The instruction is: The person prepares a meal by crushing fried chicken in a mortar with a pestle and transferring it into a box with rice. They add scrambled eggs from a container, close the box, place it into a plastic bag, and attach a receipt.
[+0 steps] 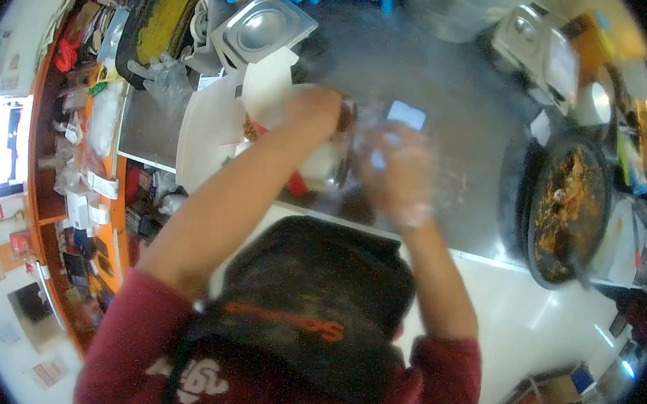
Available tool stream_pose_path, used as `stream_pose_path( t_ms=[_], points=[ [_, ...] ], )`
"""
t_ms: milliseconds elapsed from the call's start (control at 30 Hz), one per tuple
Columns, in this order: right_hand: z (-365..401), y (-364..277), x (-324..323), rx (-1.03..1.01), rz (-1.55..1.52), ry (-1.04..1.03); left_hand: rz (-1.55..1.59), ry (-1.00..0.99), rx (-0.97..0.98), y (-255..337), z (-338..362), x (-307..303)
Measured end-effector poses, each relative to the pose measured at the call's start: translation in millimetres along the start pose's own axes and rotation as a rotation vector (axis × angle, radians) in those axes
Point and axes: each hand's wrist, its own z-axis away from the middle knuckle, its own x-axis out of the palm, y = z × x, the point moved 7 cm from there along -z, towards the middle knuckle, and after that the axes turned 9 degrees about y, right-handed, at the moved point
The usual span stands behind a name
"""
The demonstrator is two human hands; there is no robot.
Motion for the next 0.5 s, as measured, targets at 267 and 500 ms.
stream_pose_path(
  t_ms=[267,500],
  points=[
    [7,-21,83,0.04,0.254,-0.539,0.191,-0.086,-0.07,-42,-8,-9],
    [8,-34,101,0.113,0.24,-0.651,0.197,-0.064,-0.029,-48,-11,-1]
  ],
)
